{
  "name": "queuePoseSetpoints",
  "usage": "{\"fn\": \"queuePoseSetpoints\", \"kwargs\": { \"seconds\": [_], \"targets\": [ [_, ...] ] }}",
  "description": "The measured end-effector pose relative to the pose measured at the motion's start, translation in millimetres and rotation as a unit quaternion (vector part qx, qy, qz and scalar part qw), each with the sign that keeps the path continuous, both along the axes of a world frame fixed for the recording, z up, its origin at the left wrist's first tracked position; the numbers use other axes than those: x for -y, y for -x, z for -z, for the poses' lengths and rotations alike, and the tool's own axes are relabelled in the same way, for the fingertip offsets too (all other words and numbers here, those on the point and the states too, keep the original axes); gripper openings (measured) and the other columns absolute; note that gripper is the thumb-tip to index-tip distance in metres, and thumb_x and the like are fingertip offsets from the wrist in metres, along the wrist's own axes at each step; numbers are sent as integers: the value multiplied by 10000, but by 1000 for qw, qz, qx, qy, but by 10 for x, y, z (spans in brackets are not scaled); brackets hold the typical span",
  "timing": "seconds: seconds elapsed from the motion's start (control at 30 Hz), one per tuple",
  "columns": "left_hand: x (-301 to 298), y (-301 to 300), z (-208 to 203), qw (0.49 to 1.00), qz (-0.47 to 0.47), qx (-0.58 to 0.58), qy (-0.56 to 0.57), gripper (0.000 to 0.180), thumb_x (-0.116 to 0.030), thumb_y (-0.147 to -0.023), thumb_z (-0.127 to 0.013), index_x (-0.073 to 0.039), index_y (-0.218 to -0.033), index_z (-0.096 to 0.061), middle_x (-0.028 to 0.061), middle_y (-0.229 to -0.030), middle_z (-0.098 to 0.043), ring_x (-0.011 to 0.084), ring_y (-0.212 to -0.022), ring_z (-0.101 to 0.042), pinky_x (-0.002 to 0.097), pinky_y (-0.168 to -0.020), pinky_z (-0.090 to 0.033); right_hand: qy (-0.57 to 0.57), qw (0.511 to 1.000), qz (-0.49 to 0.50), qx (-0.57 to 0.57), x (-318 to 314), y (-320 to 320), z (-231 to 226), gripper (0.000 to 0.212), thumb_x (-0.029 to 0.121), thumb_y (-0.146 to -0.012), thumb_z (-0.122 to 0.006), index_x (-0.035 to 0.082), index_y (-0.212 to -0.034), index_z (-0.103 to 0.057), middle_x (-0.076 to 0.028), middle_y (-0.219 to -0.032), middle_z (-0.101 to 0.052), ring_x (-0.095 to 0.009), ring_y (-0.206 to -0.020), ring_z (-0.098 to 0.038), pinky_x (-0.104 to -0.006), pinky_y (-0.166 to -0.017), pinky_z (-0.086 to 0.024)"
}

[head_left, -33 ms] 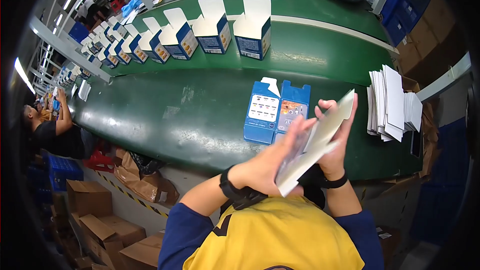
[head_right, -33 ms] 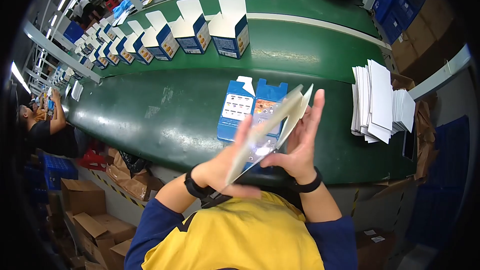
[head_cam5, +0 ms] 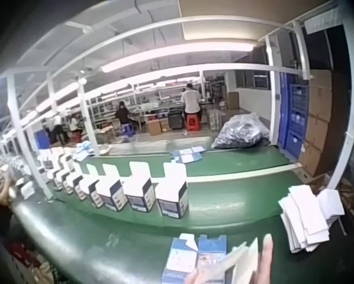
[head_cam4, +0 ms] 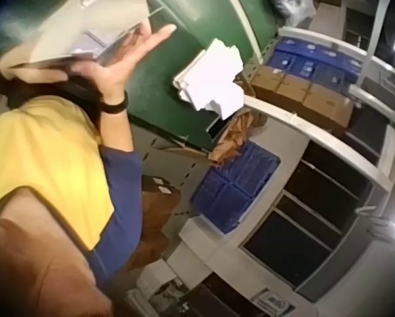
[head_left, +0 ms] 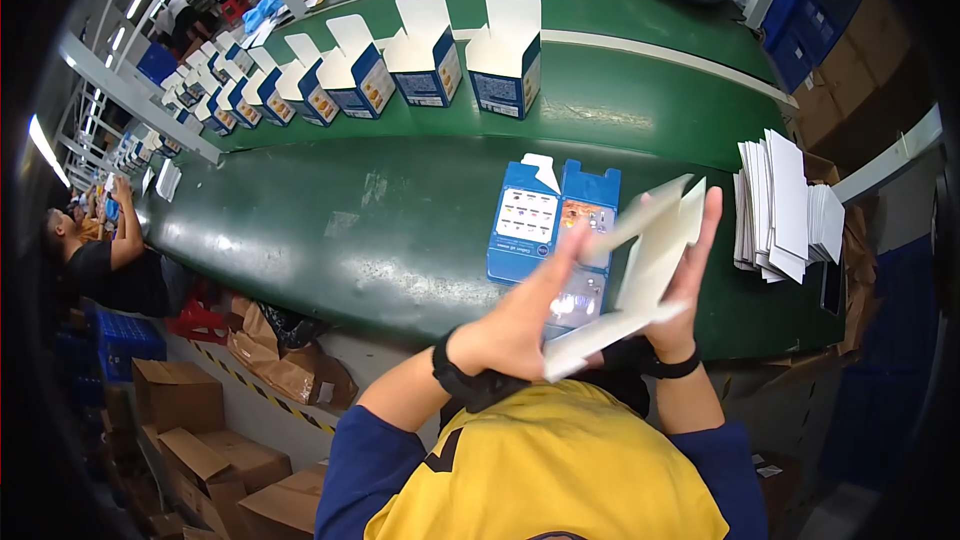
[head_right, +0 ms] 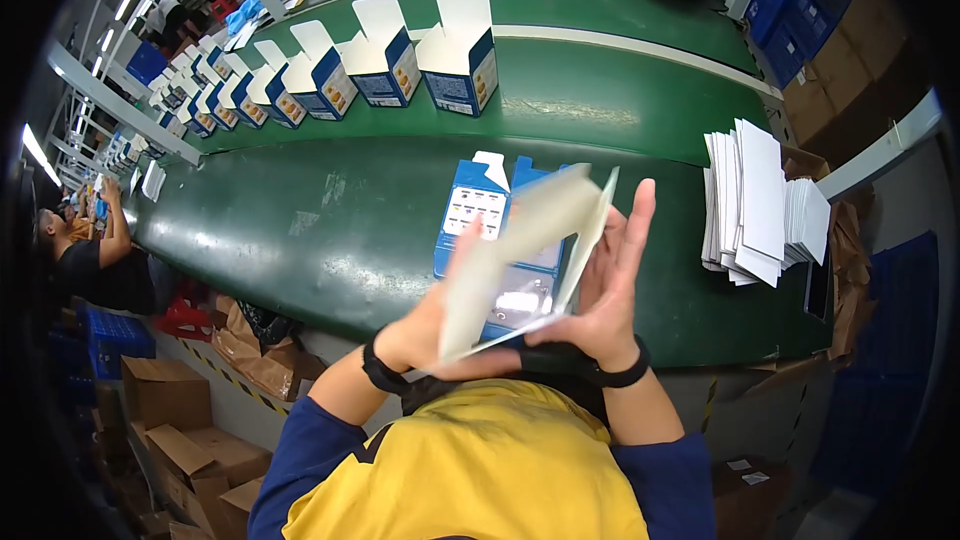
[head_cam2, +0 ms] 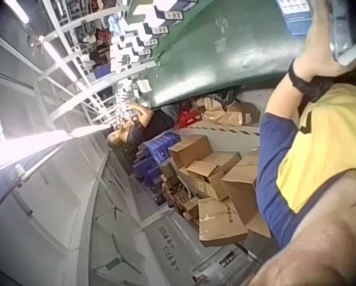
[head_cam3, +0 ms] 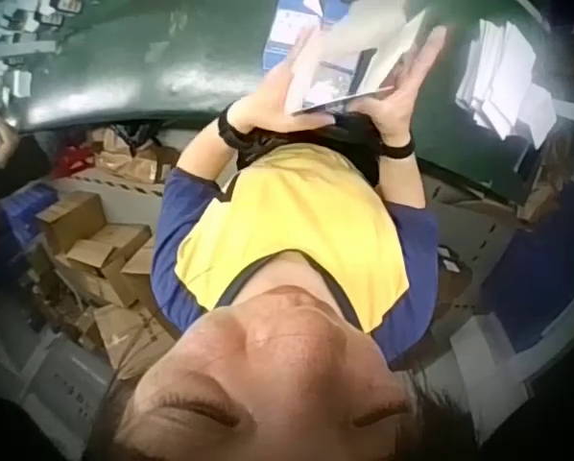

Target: The person folds blue and white boxes, inserts white paper leaflets and brown cardboard pieces into them, and places the boxes on a conveyor belt. After clearing the workspace, they gather discarded box flats from the floor and stack them on the table.

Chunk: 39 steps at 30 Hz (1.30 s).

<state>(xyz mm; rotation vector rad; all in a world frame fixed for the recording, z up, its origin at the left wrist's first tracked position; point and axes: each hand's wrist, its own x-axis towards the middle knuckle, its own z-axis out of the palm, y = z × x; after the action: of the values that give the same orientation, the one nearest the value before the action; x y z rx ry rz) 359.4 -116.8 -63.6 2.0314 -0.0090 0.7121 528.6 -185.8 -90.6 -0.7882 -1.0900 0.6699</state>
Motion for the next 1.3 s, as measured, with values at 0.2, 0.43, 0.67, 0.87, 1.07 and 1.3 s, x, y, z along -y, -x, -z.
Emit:
{"fn": "queuePoseSetpoints", "kwargs": {
  "seconds": [0.2,0.43,0.67,0.87,1.07,1.3],
  "targets": [
    [-314,137,-3,958,-116,81,-250,1066,-97,-620,-789,-172,-1442,-114,224,-1303,-358,425,-1184,-423,559,-1025,-271,-34,986,-106,128,193,-77,-262,1360,333,-474,-903,74,-1454,5,-165,-1415,-296,-285,-1308,-308,-379,-1075,-226],
    [-290,91,4,968,-134,71,-199,1033,2,-611,-744,-285,-1419,-166,197,-1249,-392,400,-1138,-453,588,-1013,-281,38,988,-149,2,303,-46,-299,1143,309,-501,-892,16,-1398,-247,-167,-1389,-351,-297,-1362,-220,-416,-1088,-187],
    [-172,12,-28,976,-137,52,-164,983,16,-599,-739,-273,-1389,-231,192,-1260,-384,412,-1126,-451,574,-1017,-286,-57,988,-94,110,218,-155,-248,1024,257,-610,-843,-7,-1393,-238,-167,-1406,-326,-280,-1333,-277,-398,-1078,-222],
    [-23,-137,-36,971,-103,122,-180,674,8,-572,-742,-197,-1184,-548,200,-1252,-384,406,-1144,-430,540,-1003,-316,40,999,28,-6,218,33,-331,820,128,-742,-743,-10,-1386,-254,-174,-1399,-344,-277,-1304,-333,-389,-1072,-242],
    [-13,-90,-102,970,-119,82,-195,500,-24,-569,-751,-151,-1035,-623,210,-1224,-404,409,-1154,-420,515,-991,-334,-61,993,-96,31,147,-163,-137,669,174,-803,-680,29,-1364,-345,-187,-1296,-460,-282,-1254,-409,-433,-1065,-275],
    [36,-136,-190,977,-123,48,-167,447,-60,-571,-750,-122,-992,-613,225,-1185,-445,413,-1084,-481,518,-962,-367,-69,957,-32,281,201,-347,-255,585,239,-769,-714,36,-1272,-496,-183,-1245,-517,-307,-1186,-478,-441,-1014,-339]
  ]
}}
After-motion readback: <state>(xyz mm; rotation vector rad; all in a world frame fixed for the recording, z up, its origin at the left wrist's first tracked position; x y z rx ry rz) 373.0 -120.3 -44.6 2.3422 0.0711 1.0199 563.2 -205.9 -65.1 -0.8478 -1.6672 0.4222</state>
